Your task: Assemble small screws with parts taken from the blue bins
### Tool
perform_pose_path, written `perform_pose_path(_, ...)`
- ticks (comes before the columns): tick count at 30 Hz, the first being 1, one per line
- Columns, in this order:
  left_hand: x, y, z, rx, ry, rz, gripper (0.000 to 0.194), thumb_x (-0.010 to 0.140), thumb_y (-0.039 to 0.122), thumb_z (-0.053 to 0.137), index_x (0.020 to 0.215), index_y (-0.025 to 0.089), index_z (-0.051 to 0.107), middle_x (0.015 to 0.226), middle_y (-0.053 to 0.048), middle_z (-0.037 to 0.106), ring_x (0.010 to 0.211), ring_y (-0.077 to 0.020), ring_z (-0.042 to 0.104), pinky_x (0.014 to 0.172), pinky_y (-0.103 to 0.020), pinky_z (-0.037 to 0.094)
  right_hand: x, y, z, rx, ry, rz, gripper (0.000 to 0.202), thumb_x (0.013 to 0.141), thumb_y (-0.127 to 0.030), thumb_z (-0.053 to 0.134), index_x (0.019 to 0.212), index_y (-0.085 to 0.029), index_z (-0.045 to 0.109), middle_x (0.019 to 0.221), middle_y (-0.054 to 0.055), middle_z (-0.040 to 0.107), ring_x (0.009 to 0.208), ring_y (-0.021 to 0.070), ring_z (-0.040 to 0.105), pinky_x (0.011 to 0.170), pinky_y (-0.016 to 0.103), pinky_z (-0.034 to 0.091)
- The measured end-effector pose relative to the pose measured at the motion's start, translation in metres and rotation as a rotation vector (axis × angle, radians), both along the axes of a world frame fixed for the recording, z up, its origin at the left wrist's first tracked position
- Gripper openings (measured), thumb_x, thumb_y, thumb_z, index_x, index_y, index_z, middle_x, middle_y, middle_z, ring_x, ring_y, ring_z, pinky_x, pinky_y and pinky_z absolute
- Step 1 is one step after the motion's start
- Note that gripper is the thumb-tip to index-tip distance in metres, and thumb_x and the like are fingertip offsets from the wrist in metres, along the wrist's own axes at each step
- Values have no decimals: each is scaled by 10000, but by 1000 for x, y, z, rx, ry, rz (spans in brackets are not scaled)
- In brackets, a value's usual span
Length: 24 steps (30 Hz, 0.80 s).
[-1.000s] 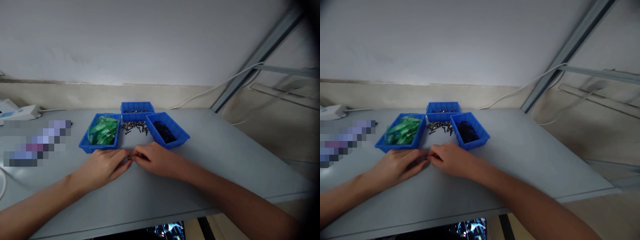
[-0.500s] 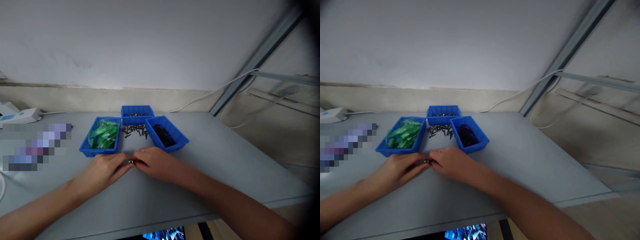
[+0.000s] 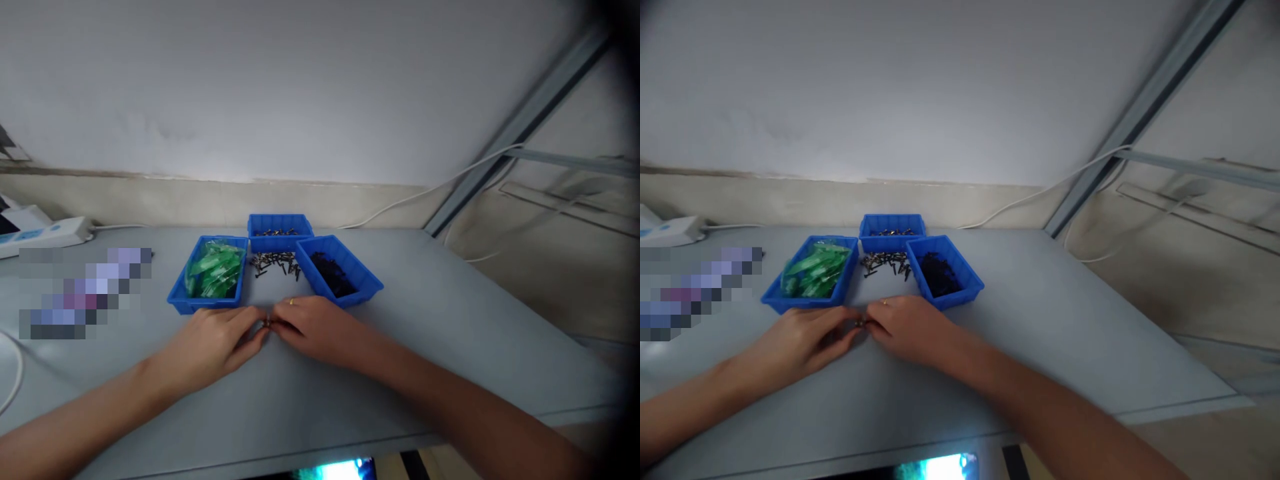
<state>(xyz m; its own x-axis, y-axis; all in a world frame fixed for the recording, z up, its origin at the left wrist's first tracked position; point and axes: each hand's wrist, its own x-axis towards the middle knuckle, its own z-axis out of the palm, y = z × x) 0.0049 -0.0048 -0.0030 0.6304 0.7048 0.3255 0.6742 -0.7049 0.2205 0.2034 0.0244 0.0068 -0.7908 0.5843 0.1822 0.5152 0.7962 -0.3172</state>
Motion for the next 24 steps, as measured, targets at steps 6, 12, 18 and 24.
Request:
perform_pose_path(6,0,2,-2,-78,90,31,173,882,276,406,820,174,532,647,20,580,563,-122,569,499,-226,380,2,-3,3,36,7,43,135,851,-206,450,750,-159,525,713,6,560,649,109,500,609,231,340)
perform_pose_path(12,3,0,-3,-95,108,21,198,881,285,390,787,175,525,657,14,586,587,-129,575,516,-233,372,0,-6,4,64,-7,-1,110,829,-187,456,740,-162,515,693,3,550,622,109,480,584,242,313)
perform_pose_path(18,3,0,-2,-106,106,43,180,862,295,422,761,178,514,624,27,570,542,-124,556,485,-238,349,1,-4,5,-4,7,-1,50,831,-172,465,813,-154,508,773,20,565,687,114,505,621,228,355)
perform_pose_path(24,1,0,-2,-84,91,45,179,857,296,432,744,177,505,612,31,561,523,-115,543,475,-232,350,1,-4,3,-23,22,30,101,859,-233,463,806,-159,507,781,24,569,709,123,517,642,237,364)
